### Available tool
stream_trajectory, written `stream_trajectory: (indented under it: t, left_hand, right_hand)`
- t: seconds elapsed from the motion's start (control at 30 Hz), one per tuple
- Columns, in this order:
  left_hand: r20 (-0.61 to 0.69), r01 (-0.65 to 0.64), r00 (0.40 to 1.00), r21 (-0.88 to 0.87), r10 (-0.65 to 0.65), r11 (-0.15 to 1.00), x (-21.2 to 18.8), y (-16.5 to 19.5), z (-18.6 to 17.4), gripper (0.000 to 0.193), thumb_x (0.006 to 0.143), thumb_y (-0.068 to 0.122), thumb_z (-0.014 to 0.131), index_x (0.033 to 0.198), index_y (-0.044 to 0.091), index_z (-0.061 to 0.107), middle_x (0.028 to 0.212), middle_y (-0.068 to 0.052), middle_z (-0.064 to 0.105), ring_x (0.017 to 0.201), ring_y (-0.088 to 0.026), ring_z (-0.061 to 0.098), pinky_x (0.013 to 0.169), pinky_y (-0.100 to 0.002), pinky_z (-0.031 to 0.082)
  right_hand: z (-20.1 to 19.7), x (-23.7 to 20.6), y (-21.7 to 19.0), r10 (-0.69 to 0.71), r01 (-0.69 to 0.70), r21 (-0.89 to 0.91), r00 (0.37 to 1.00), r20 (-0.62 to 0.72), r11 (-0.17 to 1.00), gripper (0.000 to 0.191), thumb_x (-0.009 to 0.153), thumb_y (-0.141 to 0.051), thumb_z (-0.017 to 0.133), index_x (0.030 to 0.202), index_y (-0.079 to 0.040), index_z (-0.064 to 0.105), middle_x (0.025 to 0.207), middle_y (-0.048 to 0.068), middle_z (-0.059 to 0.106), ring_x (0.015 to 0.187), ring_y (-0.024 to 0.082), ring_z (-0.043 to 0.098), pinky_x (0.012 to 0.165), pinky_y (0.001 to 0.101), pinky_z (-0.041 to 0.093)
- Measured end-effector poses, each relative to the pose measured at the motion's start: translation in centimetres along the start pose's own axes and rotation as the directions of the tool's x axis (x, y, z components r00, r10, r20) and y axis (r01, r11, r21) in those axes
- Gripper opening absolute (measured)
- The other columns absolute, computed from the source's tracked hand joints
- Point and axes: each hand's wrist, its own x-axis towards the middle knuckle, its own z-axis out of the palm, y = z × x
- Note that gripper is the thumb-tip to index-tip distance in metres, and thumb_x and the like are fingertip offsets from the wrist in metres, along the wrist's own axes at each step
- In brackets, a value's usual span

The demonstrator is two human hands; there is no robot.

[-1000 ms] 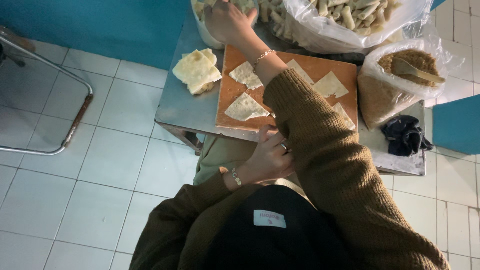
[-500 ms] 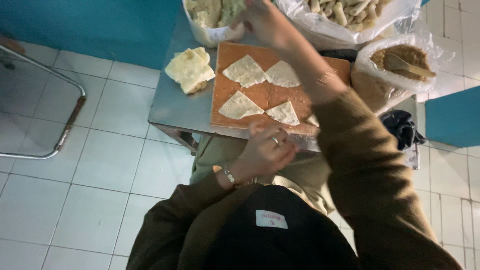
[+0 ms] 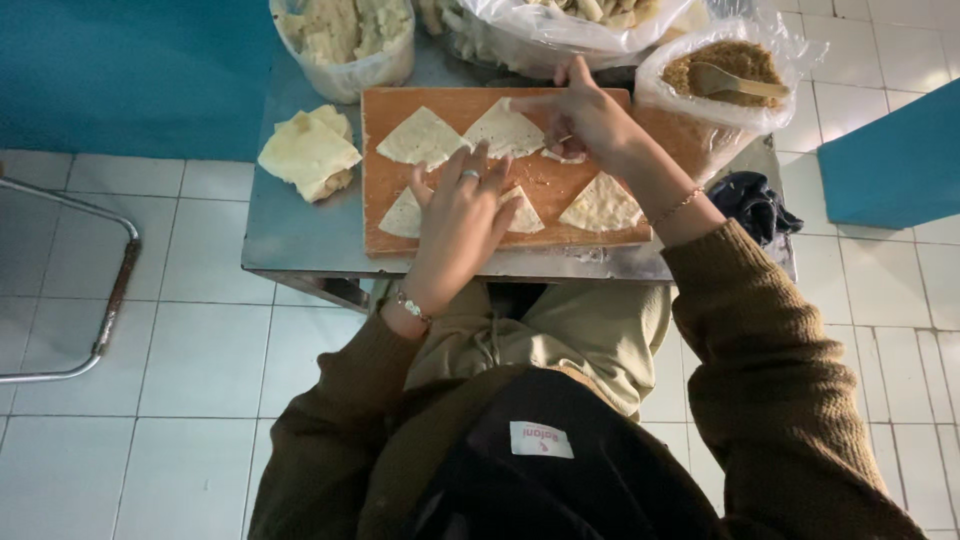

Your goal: The person arranges triangular dough wrappers on a wooden board, spoons brown filling from a plastic bag onto each wrapper, then folds the wrappers over the filling by hand to form filled pastries, setting folded pieces aside and starting new ones.

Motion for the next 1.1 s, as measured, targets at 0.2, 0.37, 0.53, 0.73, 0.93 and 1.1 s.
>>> stream_trajectory:
  t: [0.2,0.37,0.53,0.73,0.93,1.1]
  left_hand:
    - [0.001,0.043,0.999,0.006,-0.043,0.999,1.6,-0.4,1.5,0.047,0.096,0.036,0.066,0.137,0.012,0.064,0.146,-0.02,0.055,0.138,-0.032,0.047,0.105,-0.067,0.021]
    - [0.004,0.074,0.997,0.054,-0.074,0.996,1.9,-0.5,2.8,0.042,0.094,0.036,0.069,0.132,0.018,0.067,0.143,-0.015,0.057,0.136,-0.031,0.048,0.106,-0.07,0.02]
    - [-0.016,0.063,0.998,0.042,-0.062,0.997,1.7,-1.0,3.1,0.035,0.094,0.038,0.07,0.125,0.022,0.07,0.142,-0.014,0.059,0.136,-0.028,0.05,0.107,-0.068,0.02]
    - [-0.054,0.06,0.997,0.038,-0.057,0.997,1.6,-1.0,3.0,0.037,0.094,0.04,0.071,0.127,0.023,0.071,0.14,-0.014,0.06,0.133,-0.026,0.051,0.107,-0.067,0.021]
    - [-0.02,0.087,0.996,-0.019,-0.088,0.996,1.8,-0.8,2.5,0.037,0.092,0.037,0.073,0.126,0.023,0.071,0.14,-0.013,0.06,0.135,-0.027,0.05,0.107,-0.068,0.021]
    - [-0.025,0.072,0.997,-0.009,-0.073,0.997,1.9,-0.6,2.3,0.038,0.092,0.032,0.073,0.129,0.024,0.071,0.139,-0.015,0.06,0.135,-0.028,0.049,0.106,-0.069,0.021]
  right_hand:
    - [1.6,-0.2,0.9,-0.533,0.516,-0.673,0.82,0.209,0.529,0.047,0.088,-0.007,0.062,0.118,-0.009,0.026,0.092,0.016,0.067,0.057,0.028,0.058,0.045,0.0365,0.042]
    - [3.7,-2.5,0.8,-0.344,0.296,-0.913,0.857,0.384,-0.282,0.048,0.092,-0.022,0.064,0.131,-0.006,0.041,0.1,0.016,0.071,0.063,0.031,0.071,0.051,0.0427,0.053]
    - [3.3,-2.6,-0.9,-0.219,0.323,-0.846,0.87,0.442,-0.424,0.035,0.097,-0.019,0.061,0.13,-0.009,0.052,0.089,0.01,0.072,0.074,0.028,0.071,0.071,0.0434,0.05]
    - [1.2,-2.9,-1.4,-0.501,0.335,-0.861,0.708,0.498,-0.382,0.057,0.086,-0.012,0.063,0.143,-0.01,0.059,0.12,0.002,0.062,0.12,0.021,0.055,0.098,0.0452,0.039]
    - [2.1,-2.8,-0.2,-0.521,0.426,-0.852,0.674,0.523,-0.305,0.061,0.089,-0.017,0.063,0.148,-0.002,0.056,0.122,0.01,0.062,0.124,0.025,0.051,0.095,0.058,0.034]
    - [2.0,-2.8,1.0,-0.487,0.416,-0.879,0.733,0.475,-0.232,0.049,0.096,-0.011,0.059,0.144,-0.005,0.054,0.123,0.005,0.069,0.139,0.018,0.047,0.104,0.0663,0.028]
